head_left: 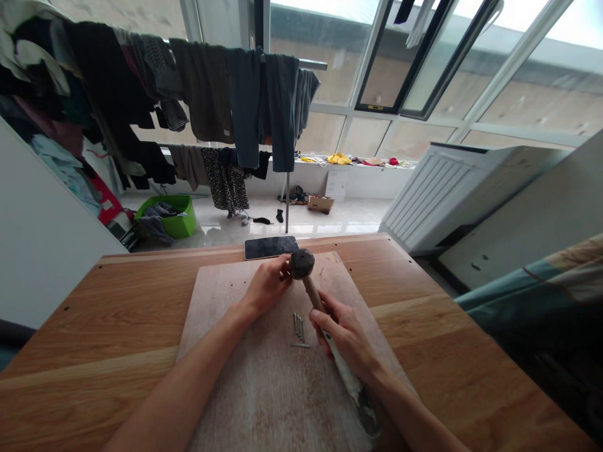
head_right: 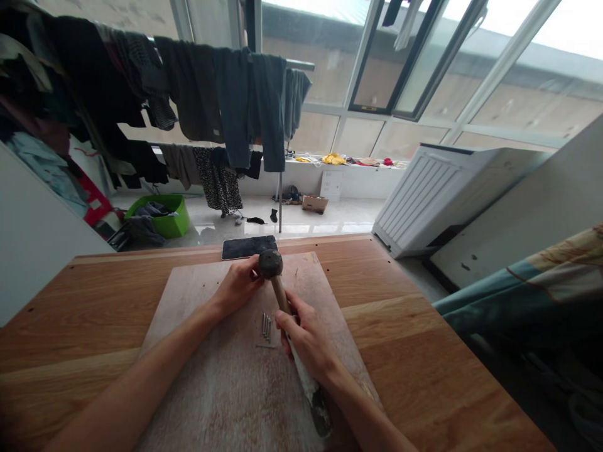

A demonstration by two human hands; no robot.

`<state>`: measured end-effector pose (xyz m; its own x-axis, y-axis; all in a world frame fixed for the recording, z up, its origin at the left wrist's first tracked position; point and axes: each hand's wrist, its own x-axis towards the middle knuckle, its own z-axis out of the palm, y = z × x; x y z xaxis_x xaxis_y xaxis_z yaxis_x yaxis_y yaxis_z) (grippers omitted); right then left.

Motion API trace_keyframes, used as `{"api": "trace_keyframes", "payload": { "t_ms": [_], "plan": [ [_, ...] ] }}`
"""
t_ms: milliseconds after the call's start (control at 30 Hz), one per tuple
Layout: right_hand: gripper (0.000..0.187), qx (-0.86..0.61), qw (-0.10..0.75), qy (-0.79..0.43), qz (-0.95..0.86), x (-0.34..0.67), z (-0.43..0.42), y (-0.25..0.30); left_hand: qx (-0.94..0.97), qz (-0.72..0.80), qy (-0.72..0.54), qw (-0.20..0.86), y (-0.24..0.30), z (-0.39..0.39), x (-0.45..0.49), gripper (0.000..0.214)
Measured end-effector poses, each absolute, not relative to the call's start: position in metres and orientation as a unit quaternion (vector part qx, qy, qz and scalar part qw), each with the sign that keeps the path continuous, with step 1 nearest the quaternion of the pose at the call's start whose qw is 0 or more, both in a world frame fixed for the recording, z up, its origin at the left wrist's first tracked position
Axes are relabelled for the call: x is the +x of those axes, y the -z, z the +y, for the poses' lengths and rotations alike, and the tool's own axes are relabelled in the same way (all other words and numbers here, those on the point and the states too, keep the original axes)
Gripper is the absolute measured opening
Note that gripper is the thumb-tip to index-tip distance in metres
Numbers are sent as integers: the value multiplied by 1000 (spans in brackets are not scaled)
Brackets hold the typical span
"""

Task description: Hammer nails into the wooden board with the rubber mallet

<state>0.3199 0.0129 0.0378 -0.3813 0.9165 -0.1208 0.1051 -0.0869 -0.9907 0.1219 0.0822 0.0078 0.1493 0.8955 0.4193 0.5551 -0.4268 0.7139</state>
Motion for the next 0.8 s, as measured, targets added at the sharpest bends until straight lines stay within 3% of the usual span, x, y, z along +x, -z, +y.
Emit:
{"api": "trace_keyframes", "payload": {
  "t_ms": [333, 567, 800],
  "plan": [
    [33, -429, 375, -604, -557, 320, 15, -37, 752, 502, -387, 178, -13, 79, 117, 36],
    [31, -437, 436, -601, -508, 324, 16, -38, 874, 425, -69, 223, -63, 45, 123, 29],
    [25, -431, 440, -604, -506, 326, 20, -38, 902, 392, -12, 181, -62, 29, 148, 4]
  ]
}}
